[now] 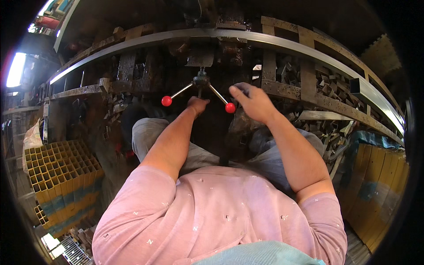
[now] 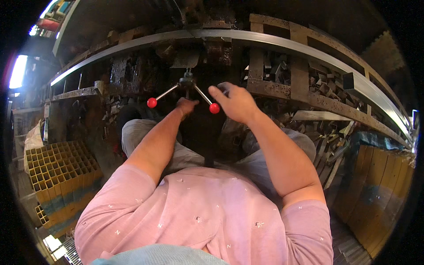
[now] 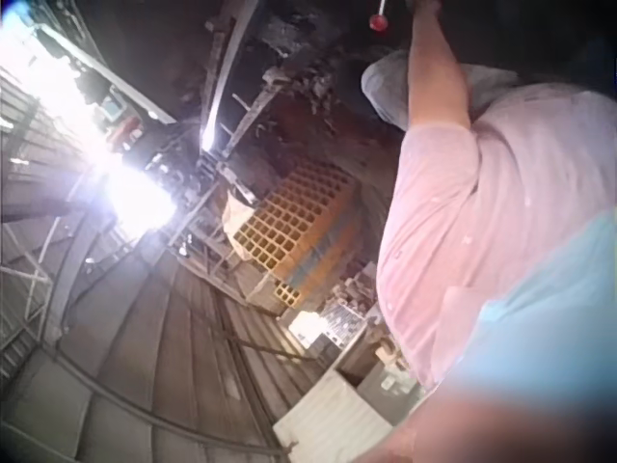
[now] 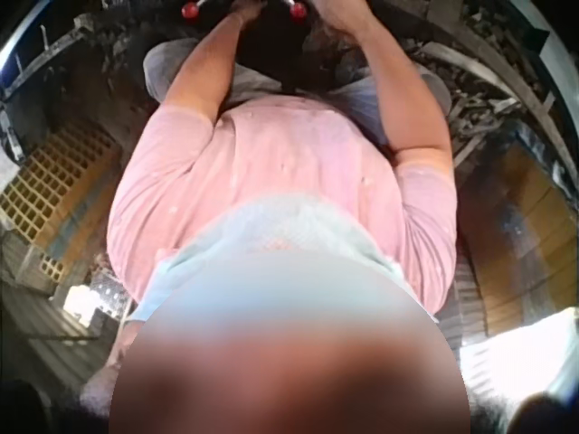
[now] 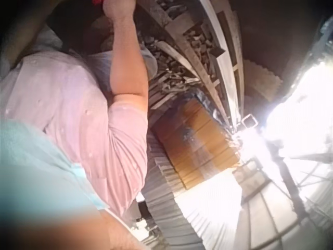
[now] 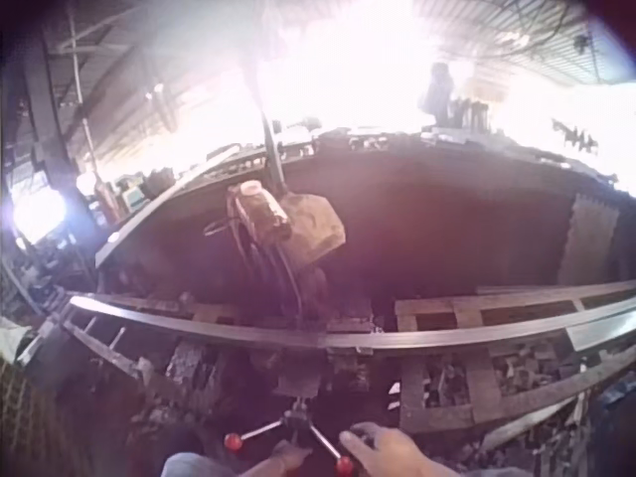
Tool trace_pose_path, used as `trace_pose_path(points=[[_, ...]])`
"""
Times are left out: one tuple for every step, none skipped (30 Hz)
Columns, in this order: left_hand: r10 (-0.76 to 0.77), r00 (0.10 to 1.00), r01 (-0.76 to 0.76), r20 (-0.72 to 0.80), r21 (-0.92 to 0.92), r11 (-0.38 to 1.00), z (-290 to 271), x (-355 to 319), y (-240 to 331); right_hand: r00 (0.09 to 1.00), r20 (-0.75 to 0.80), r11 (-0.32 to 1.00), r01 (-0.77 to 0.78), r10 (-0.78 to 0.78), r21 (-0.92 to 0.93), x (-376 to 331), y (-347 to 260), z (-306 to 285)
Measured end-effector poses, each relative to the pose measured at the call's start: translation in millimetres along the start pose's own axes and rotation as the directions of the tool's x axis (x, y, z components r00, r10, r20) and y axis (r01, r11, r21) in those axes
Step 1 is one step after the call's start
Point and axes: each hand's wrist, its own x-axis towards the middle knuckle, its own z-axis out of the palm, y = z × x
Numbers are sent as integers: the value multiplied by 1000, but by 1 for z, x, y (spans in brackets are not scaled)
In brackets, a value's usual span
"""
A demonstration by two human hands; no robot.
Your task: The person selects hollow metal profiles from a stack, positions them on a chop saw, and cuts them to length. After each cut, the person removes the cut piece and places it aside, repeating the process for several profiles.
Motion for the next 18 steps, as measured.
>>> trace_pose_path(points=[[4,1000,-4,-7,17,1000,0,7,-2,999,41,1000,25,-25,-15,2,2,10],[8,1000,-7,-14,34,999,0,13,-4,988,151,999,-26,32,-37,1,3,25],[5,997,-2,75,-35,999,-1,17,2,985,158,990,83,-64,-117,-1,4,41],[3,986,14,166,-102,995,0,16,4,980,180,992,98,-82,-82,-1,-6,43],[8,967,36,256,-166,985,1,15,7,975,200,993,112,-101,-46,-3,-15,41],[5,965,62,262,-246,967,5,14,4,967,228,993,116,-115,12,-7,-22,36],[1,964,89,265,-328,940,14,17,-3,957,258,990,121,-134,68,-9,-31,30],[-4,963,117,268,-408,906,22,20,-10,945,289,984,124,-156,124,-11,-36,28],[-4,963,141,271,-487,862,29,21,-12,943,241,967,190,-228,172,-11,-32,31],[-45,959,206,278,-584,785,30,19,-4,938,183,943,253,-293,214,-10,-23,36],[-20,953,207,301,-603,770,28,14,-2,926,124,914,318,-356,253,-9,-16,41],[10,945,206,326,-621,757,23,5,4,919,97,897,343,-382,278,-8,-13,44],[41,935,207,352,-636,744,19,-11,12,912,69,880,367,-404,301,-7,-10,48],[266,920,39,289,-740,671,16,-54,41,915,8,870,380,-403,315,-7,-4,45],[414,816,151,403,-840,520,22,-70,55,875,70,799,401,-478,449,-15,-20,51],[543,674,323,500,-861,393,28,-85,69,824,120,715,398,-554,575,-26,-46,58],[667,356,712,655,-652,261,37,-74,71,748,179,618,361,-639,699,-35,-67,66],[545,471,662,693,-686,300,33,-81,78,723,184,651,442,-666,618,-36,-77,67]])
